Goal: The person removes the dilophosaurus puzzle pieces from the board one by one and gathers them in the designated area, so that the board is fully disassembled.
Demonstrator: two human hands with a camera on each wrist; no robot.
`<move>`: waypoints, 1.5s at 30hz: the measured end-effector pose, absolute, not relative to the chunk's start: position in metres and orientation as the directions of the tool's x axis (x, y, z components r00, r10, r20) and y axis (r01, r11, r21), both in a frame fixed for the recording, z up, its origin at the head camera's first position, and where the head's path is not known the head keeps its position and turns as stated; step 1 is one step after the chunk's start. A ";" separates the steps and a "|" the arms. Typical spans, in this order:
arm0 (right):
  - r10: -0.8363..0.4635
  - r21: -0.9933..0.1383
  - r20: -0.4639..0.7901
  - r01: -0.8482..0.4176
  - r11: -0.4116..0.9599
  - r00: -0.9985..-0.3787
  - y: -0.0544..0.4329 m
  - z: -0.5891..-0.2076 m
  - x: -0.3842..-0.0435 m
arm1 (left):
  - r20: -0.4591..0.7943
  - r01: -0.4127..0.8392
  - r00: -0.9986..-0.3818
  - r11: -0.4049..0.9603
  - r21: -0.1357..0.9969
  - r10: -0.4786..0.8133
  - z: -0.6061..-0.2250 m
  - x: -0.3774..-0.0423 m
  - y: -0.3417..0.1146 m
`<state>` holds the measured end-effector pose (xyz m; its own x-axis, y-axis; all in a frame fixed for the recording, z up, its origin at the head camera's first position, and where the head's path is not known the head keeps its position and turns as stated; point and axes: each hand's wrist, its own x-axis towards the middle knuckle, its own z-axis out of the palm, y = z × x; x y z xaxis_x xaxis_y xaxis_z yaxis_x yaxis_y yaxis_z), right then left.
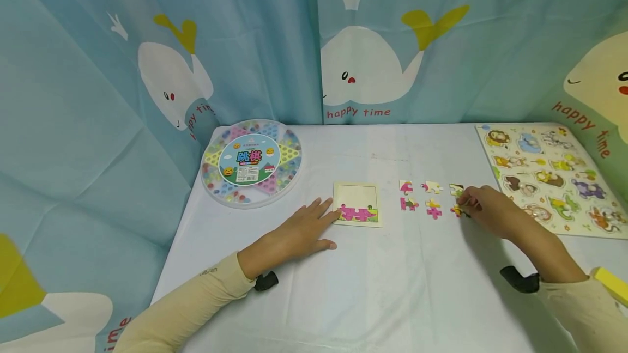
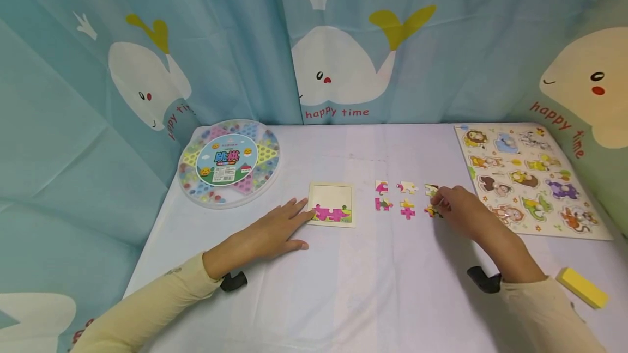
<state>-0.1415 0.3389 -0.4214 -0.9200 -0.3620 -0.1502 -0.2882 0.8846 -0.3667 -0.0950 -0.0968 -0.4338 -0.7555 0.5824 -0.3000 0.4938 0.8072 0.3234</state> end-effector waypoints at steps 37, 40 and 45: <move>-0.595 -0.540 -0.075 -0.469 0.698 -0.800 0.124 -0.437 -0.138 | -0.291 0.497 -0.749 0.795 0.348 0.595 -0.436 -0.097 -0.099; -0.599 -0.541 -0.066 -0.476 0.694 -0.798 0.123 -0.437 -0.137 | -0.293 0.489 -0.749 0.795 0.360 0.594 -0.438 -0.099 -0.100; -0.603 -0.536 -0.050 -0.488 0.689 -0.796 0.123 -0.438 -0.136 | -0.289 0.498 -0.744 0.788 0.362 0.603 -0.440 -0.100 -0.101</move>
<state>-0.1356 0.1225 -0.4375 -0.7964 -0.6027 -0.0496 -0.4880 0.6890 -0.5359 -0.0996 -0.1014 -0.4402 -0.7436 0.6031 -0.2886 0.4982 0.7877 0.3624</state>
